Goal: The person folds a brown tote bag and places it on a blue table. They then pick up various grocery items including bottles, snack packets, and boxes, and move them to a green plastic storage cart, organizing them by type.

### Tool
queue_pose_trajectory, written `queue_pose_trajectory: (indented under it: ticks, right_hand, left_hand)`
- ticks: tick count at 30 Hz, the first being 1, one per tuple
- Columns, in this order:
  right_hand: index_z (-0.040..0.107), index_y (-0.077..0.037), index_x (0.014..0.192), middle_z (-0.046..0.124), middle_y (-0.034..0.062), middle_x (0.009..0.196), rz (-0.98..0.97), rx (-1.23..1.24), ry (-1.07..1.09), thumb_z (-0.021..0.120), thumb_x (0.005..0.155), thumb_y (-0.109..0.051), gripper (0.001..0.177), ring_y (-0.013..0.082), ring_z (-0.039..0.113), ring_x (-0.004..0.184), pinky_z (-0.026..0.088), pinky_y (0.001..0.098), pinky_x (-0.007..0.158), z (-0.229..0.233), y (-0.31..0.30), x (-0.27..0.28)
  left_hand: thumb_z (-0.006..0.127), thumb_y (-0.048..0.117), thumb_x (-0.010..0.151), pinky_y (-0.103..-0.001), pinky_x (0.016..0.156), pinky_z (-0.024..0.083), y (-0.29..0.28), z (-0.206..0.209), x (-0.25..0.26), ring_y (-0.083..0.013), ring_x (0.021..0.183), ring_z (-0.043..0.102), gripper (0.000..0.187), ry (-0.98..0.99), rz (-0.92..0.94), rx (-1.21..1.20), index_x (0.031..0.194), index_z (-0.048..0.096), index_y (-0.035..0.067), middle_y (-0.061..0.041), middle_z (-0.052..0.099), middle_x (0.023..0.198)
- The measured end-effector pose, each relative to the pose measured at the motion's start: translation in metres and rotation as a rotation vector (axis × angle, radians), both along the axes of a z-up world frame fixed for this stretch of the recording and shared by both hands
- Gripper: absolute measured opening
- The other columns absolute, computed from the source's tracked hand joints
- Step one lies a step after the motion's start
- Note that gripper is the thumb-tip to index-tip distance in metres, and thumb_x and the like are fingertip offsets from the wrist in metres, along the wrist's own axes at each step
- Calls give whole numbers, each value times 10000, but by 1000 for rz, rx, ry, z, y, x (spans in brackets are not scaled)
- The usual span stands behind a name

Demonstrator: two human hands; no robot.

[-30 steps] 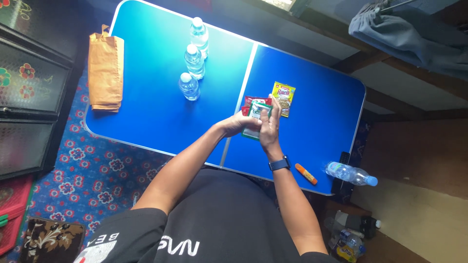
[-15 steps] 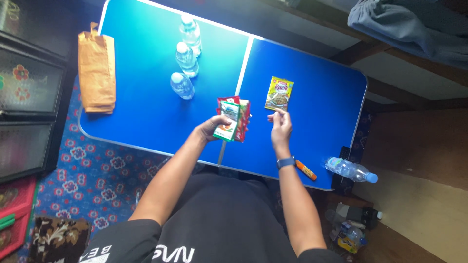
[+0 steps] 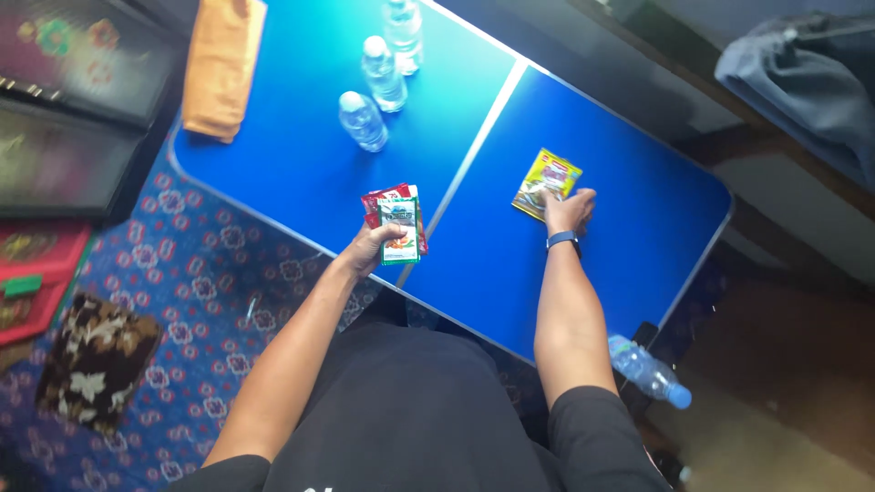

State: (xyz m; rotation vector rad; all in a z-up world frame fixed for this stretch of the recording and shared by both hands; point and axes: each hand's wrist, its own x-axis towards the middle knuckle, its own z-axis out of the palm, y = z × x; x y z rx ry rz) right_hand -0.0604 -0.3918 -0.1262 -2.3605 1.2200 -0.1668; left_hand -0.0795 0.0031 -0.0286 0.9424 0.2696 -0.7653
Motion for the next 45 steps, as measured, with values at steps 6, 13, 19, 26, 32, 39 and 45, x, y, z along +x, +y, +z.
queue_pose_trajectory:
  ticks: [6,13,19,26,32,39,45]
  right_hand:
    - [613,-90,1056,734,96,1000,22,195,83,968,637,-326,598,284,697,965,510,451,895,-41,-11,4]
    - [590,23,1126,734,177,1030,271,550,-428,838,952,-115,333,220,719,894,588,360,743,-42,-31,-28]
    - [213,-124,1505,679,201,1235,281,1198,-799,668,935,72,756,218,723,1064,642,376,906,116,15,-74]
    - [669,-58,1236,619,120,1235,488,823,-720,763,949,1,308,207,671,1110,583,343,969,162,64,-90]
    - [638,-74,1203,597,75,1237,455,699,-786,811,915,-114,338,183,654,1152,563,320,1014,176,55,-100]
    - [653,-67,1195,492,86,1341,554,529,-816,802,914,-138,325,217,644,1168,580,324,1009,201,56,-102]
    - [387,-128,1436,525,164,1371,475,913,-819,706,1020,-152,525,250,623,1249,574,393,1035,200,50,-106]
  left_hand:
    - [692,98,832,-400,910,624,-1,-4,-11,-244,1020,735,479,9,146,138,1284,554,16,-125,700,1126]
    - [671,69,826,-453,846,634,-39,12,10,-305,902,761,466,-90,40,-72,1269,552,-13,-165,713,1045]
    - [728,31,758,-414,897,617,-108,0,31,-219,1022,701,617,-189,28,91,1291,429,114,-87,652,1129]
    - [785,269,883,-363,935,589,-181,30,26,-182,1114,669,624,-339,-256,-81,1384,510,18,-116,646,1247]
    - [734,436,890,-388,969,589,-201,58,28,-230,1205,637,789,-344,-394,-85,1483,384,51,-159,593,1344]
    - [786,497,814,-505,1142,458,-205,62,32,-349,1408,457,1104,-430,-463,-41,1554,79,81,-216,394,1471]
    - [672,254,745,-487,1095,487,-206,78,30,-341,1294,546,973,-368,-415,-53,1575,212,36,-219,493,1390]
